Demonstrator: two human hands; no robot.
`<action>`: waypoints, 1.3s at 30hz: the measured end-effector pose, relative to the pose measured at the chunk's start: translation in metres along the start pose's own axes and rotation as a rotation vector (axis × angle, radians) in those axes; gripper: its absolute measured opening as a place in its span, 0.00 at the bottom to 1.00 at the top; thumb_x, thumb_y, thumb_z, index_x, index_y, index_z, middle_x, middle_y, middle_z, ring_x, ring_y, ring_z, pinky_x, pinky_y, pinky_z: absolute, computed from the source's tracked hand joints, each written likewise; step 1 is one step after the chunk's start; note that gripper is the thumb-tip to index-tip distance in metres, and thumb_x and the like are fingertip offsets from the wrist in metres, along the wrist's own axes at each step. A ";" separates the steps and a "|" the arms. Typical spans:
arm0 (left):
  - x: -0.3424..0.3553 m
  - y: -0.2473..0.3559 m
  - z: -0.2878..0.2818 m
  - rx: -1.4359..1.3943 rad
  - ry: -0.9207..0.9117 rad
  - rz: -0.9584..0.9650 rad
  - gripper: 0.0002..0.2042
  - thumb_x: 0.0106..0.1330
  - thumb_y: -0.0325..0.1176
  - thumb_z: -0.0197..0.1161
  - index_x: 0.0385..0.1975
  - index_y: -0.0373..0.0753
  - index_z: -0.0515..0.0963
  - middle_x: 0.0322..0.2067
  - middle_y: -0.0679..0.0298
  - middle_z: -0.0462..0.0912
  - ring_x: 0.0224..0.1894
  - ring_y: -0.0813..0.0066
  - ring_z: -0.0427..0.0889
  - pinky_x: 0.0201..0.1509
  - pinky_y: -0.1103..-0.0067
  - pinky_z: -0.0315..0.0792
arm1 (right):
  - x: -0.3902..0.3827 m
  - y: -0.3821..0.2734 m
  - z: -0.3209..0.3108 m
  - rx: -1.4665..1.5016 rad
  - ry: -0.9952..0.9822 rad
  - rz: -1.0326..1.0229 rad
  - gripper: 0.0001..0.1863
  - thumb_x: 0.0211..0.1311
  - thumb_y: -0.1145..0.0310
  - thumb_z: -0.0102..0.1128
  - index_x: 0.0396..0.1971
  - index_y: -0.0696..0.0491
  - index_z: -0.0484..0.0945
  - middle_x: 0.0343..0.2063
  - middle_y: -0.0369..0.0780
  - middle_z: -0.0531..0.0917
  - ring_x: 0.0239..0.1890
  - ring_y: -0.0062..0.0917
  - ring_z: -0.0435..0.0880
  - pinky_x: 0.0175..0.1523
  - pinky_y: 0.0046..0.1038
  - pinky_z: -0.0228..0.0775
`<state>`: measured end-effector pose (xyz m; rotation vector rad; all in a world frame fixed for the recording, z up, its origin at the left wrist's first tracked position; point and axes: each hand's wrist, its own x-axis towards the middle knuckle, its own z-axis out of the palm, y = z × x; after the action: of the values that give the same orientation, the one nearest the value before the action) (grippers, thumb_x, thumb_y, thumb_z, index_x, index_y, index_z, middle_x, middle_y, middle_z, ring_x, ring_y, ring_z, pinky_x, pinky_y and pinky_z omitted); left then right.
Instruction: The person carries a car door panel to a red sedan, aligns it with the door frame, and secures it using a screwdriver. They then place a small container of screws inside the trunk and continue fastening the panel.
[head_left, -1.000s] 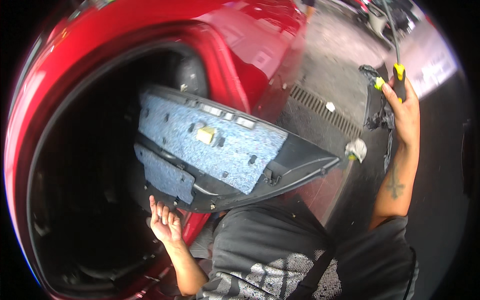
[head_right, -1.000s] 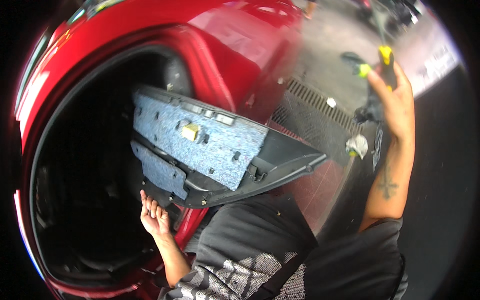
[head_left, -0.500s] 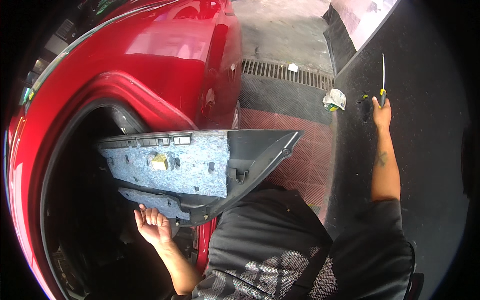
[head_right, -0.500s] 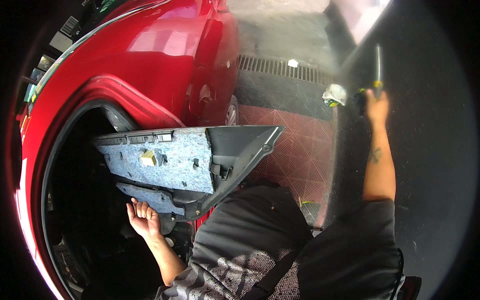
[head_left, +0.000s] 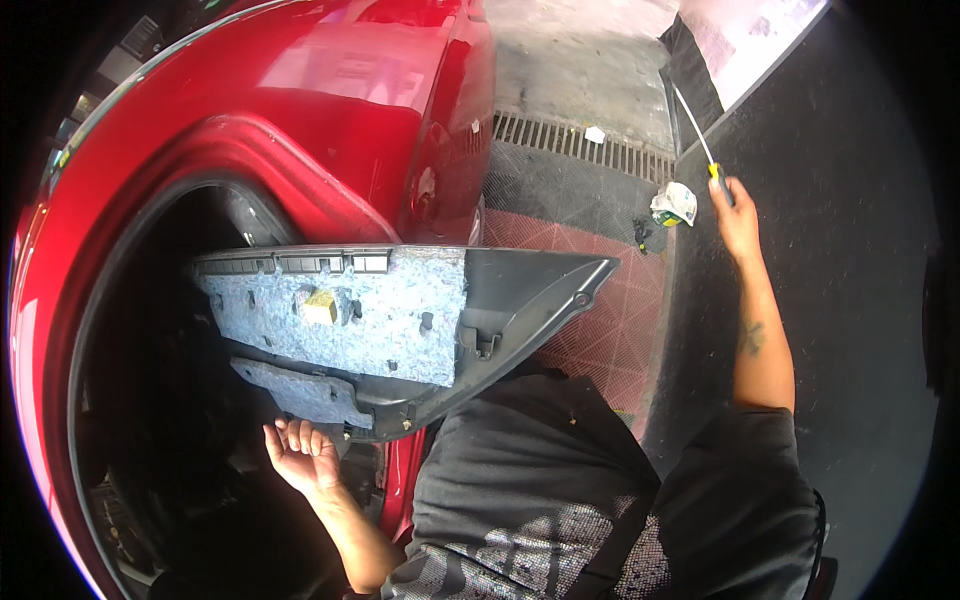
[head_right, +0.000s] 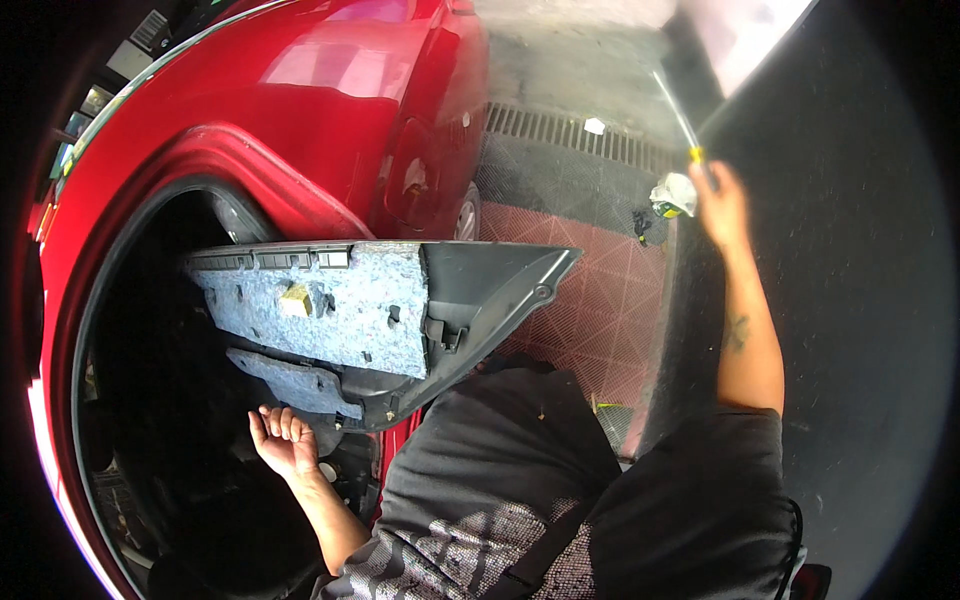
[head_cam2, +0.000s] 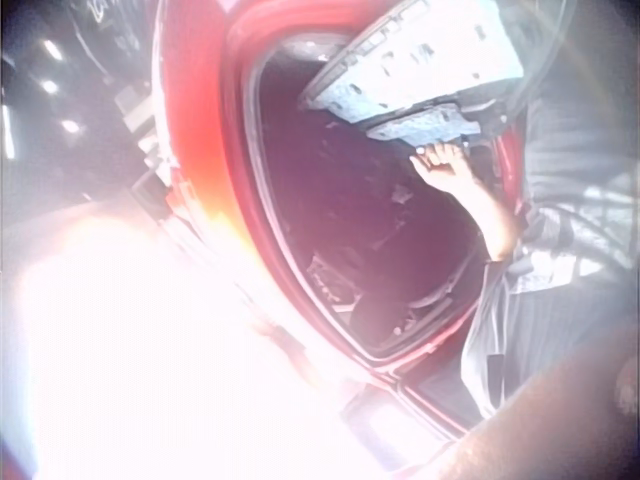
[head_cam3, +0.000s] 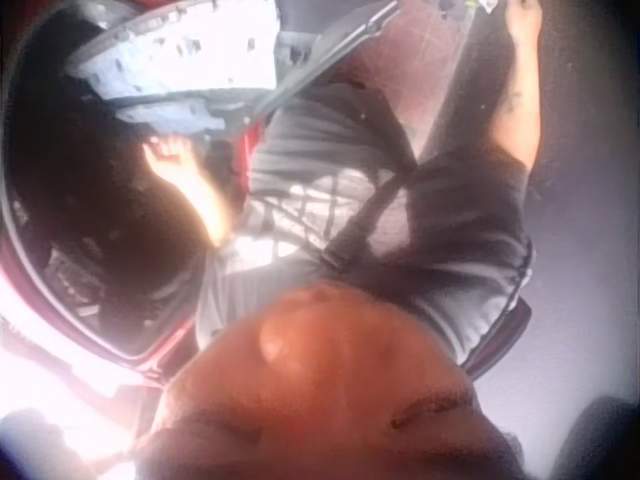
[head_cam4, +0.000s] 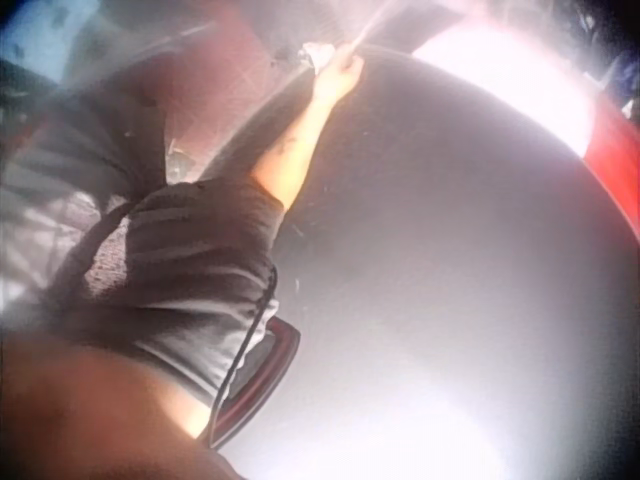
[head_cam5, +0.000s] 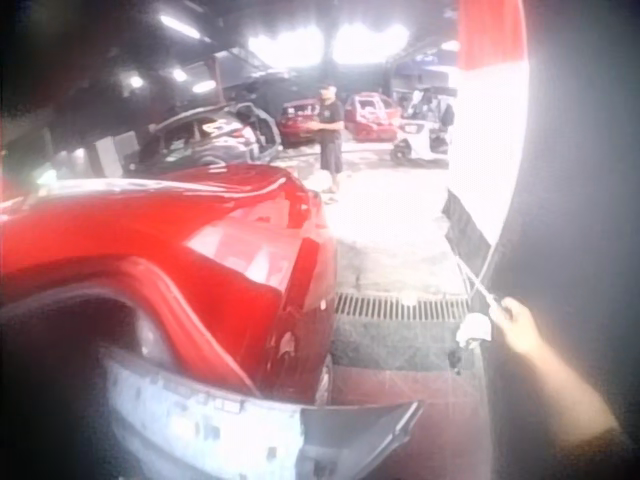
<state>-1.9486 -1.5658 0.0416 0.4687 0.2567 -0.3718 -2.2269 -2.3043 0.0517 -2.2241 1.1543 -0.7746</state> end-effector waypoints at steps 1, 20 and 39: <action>-0.003 0.000 -0.002 -0.004 0.018 0.011 0.18 0.83 0.45 0.55 0.37 0.37 0.79 0.18 0.69 0.64 0.19 0.80 0.56 0.20 0.79 0.53 | 0.005 -0.028 -0.001 0.039 0.007 -0.035 0.17 0.79 0.52 0.62 0.43 0.52 0.79 0.28 0.31 0.79 0.33 0.16 0.76 0.40 0.23 0.68; -0.062 0.010 -0.020 -0.034 0.149 0.228 0.17 0.83 0.44 0.57 0.36 0.38 0.82 0.17 0.72 0.61 0.16 0.83 0.53 0.16 0.80 0.48 | -0.013 -0.267 0.002 -0.063 -0.323 -0.500 0.18 0.68 0.56 0.74 0.33 0.55 0.79 0.22 0.39 0.80 0.26 0.21 0.78 0.33 0.31 0.70; -0.053 -0.014 0.001 -0.035 0.168 0.251 0.15 0.77 0.45 0.61 0.31 0.44 0.82 0.14 0.73 0.65 0.15 0.79 0.60 0.17 0.79 0.55 | -0.076 -0.432 0.039 0.375 -0.953 -1.373 0.15 0.64 0.59 0.74 0.40 0.52 0.79 0.24 0.42 0.87 0.26 0.44 0.87 0.31 0.42 0.76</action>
<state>-2.0017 -1.5626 0.0539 0.4919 0.3618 -0.0823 -1.9986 -2.0149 0.2919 -2.3041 -0.9843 -0.1799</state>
